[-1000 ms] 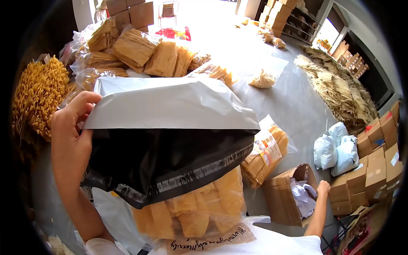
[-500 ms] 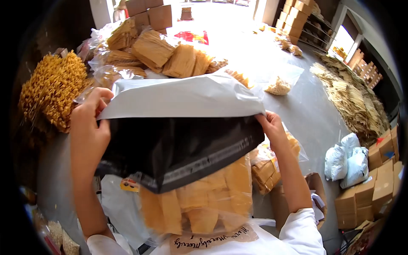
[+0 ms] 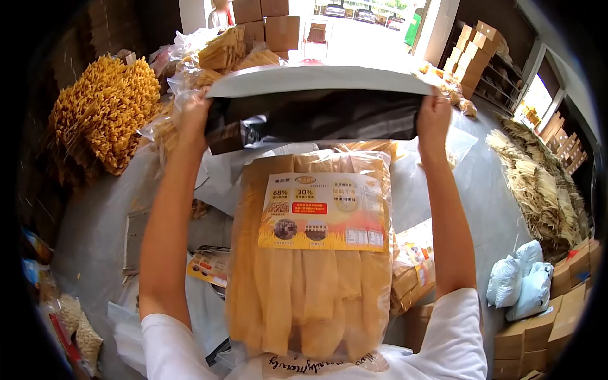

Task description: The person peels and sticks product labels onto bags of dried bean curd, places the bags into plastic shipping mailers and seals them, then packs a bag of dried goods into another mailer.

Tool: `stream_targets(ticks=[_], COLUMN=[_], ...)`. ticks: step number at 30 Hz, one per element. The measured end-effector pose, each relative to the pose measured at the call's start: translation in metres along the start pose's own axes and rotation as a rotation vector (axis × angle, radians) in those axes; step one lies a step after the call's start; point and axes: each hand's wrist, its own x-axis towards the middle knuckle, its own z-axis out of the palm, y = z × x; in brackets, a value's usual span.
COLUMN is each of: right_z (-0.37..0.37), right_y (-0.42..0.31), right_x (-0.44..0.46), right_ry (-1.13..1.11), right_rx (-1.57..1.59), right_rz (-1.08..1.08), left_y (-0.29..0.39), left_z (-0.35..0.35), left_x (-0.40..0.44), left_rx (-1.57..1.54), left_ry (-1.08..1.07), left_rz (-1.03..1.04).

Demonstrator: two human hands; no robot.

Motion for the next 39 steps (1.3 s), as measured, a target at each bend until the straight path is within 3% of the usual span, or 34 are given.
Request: stream_targets(ticks=[1, 2, 3, 5, 6, 7, 8, 9, 11, 13, 14, 15, 17, 19, 20, 21, 23, 24, 26, 27, 29, 31, 32, 34, 36, 39], right_z=[-0.009, -0.018, -0.027, -0.04, -0.041, -0.04, -0.034, -0.026, -0.008, 0.006, 0.011, 0.012, 0.016, 0.014, 0.014, 0.013, 0.002, -0.003, -0.006, -0.008, -0.028, -0.024, -0.02, -0.013, -0.01, -0.025], right_y=[-0.013, -0.027, -0.035, -0.019, -0.008, 0.008, 0.032, 0.058, 0.098, 0.124, 0.133, 0.139, 0.147, 0.161, 0.186, 0.201, 0.185, 0.197, 0.226, 0.227, 0.172, 0.14, 0.137, 0.124, 0.106, 0.108], right_x=[0.005, 0.005, 0.001, -0.01, -0.013, -0.017, -0.02, -0.026, -0.039, -0.045, -0.047, -0.049, -0.051, -0.064, -0.076, -0.088, -0.116, -0.133, -0.155, -0.159, -0.146, -0.135, -0.132, -0.128, -0.128, -0.127], right_ry=[0.139, 0.159, 0.181, 0.013, -0.129, -0.271, -0.34, -0.411, -0.573, -0.491, -0.414, -0.414, -0.441, -0.507, -0.58, -0.651, -0.55, -0.553, -0.511, -0.493, -0.622, -0.563, -0.449, -0.34, -0.133, -0.215], right_rx=[-0.089, -0.068, -0.047, -0.178, -0.226, -0.276, -0.396, -0.513, -0.492, -0.371, -0.252, -0.252, 0.059, 0.078, 0.112, 0.146, -0.154, -0.151, 0.17, 0.276, 0.534, 0.622, 0.61, 0.601, 0.599, 0.46], right_rz=[-0.207, -0.244, -0.282, -0.262, -0.215, -0.163, -0.124, -0.083, 0.112, 0.1, 0.092, 0.092, 0.213, 0.269, 0.337, 0.404, 0.238, 0.239, 0.496, 0.583, 0.743, 0.773, 0.685, 0.607, 0.318, 0.191], left_y=[0.016, 0.021, 0.024, 0.027, 0.0, -0.014, -0.027, -0.042, -0.096, -0.121, -0.139, -0.156, -0.171, -0.175, -0.177, -0.198, -0.247, -0.262, -0.261, -0.244, -0.239, -0.244, -0.244, -0.232, -0.215, -0.182], left_z=[0.004, -0.001, -0.004, -0.008, -0.027, -0.025, -0.029, -0.024, -0.037, -0.041, -0.05, -0.063, -0.067, -0.052, -0.042, -0.039, -0.035, -0.035, -0.031, -0.026, -0.018, -0.01, -0.007, 0.001, 0.003, 0.004], left_x=[0.003, 0.01, 0.005, -0.007, 0.012, 0.007, 0.006, 0.003, 0.026, 0.04, 0.051, 0.064, 0.072, 0.059, 0.046, 0.038, 0.019, 0.005, -0.006, -0.014, -0.02, -0.008, -0.009, -0.016, -0.024, -0.04], left_rx=[-0.258, -0.394, -0.402, 0.302, 0.781, 1.068, 1.077, 1.131, 1.237, 0.034, 0.033, -0.206, -0.444, -0.626, -0.663, -0.487, -0.402, -0.391, -0.377, -0.387, -0.393, -0.361, -0.353, -0.206, -0.236, -0.196], left_ry=[-0.042, -0.341, -0.339, -0.358, -0.324, -0.125, -0.061, 0.083, 0.066, -0.169, -0.165, -0.249, -0.325, 0.069, 0.026, 0.027, -0.018, -0.057, -0.093, -0.003, 0.094, 0.295, 0.298, 0.291, 0.276, 0.221], left_rz=[-0.059, 0.032, 0.041, 0.231, 0.48, 0.393, 0.511, 0.398, 0.456, -0.566, -0.565, -0.589, -0.606, -0.613, -0.591, -0.567, -0.612, -0.598, -0.583, -0.566, -0.562, -0.379, -0.385, -0.146, -0.105, 0.002])
